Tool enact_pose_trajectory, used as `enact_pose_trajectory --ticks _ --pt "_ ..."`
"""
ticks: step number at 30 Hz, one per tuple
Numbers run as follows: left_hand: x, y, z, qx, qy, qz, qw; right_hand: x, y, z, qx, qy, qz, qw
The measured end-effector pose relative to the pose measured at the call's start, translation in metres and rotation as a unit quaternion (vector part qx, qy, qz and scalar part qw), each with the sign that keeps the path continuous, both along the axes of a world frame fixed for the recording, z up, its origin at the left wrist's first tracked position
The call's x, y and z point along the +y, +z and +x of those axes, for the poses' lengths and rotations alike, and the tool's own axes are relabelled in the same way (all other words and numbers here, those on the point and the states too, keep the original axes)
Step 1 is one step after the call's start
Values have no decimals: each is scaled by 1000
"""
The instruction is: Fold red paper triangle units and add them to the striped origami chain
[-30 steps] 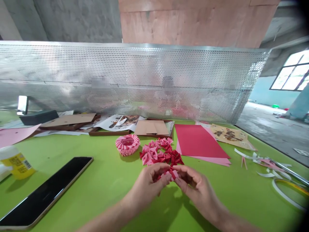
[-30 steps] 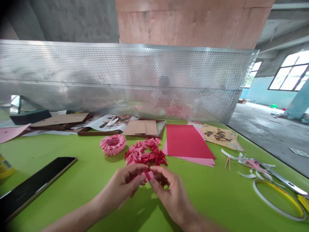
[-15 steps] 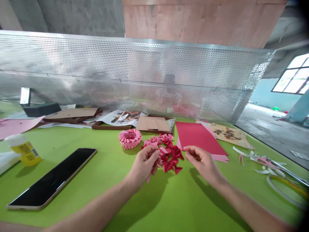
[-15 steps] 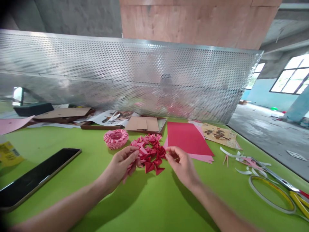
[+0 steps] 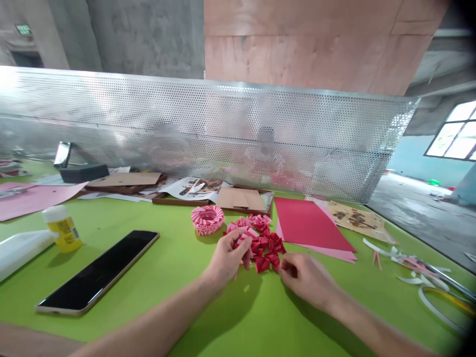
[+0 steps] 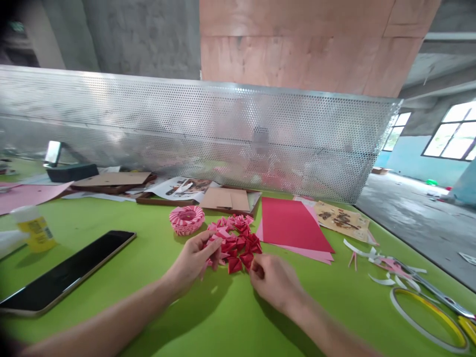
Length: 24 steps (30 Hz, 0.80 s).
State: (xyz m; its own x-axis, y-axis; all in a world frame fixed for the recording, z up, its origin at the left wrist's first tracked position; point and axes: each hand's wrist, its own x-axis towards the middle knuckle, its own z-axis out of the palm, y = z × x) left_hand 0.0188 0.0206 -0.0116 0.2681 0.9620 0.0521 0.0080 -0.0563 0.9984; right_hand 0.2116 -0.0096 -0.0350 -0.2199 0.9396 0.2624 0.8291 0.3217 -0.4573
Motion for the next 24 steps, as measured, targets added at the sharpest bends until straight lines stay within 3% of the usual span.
enact_pose_trajectory --ticks 14,20,24 --pt "-1 -10 5 40 8 25 999 0 2 9 -28 27 19 999" --pt "-7 -2 8 37 -5 53 998 0 30 16 101 38 -38 993" --pt "-12 1 9 32 -2 74 997 2 33 9 255 63 -128 956"
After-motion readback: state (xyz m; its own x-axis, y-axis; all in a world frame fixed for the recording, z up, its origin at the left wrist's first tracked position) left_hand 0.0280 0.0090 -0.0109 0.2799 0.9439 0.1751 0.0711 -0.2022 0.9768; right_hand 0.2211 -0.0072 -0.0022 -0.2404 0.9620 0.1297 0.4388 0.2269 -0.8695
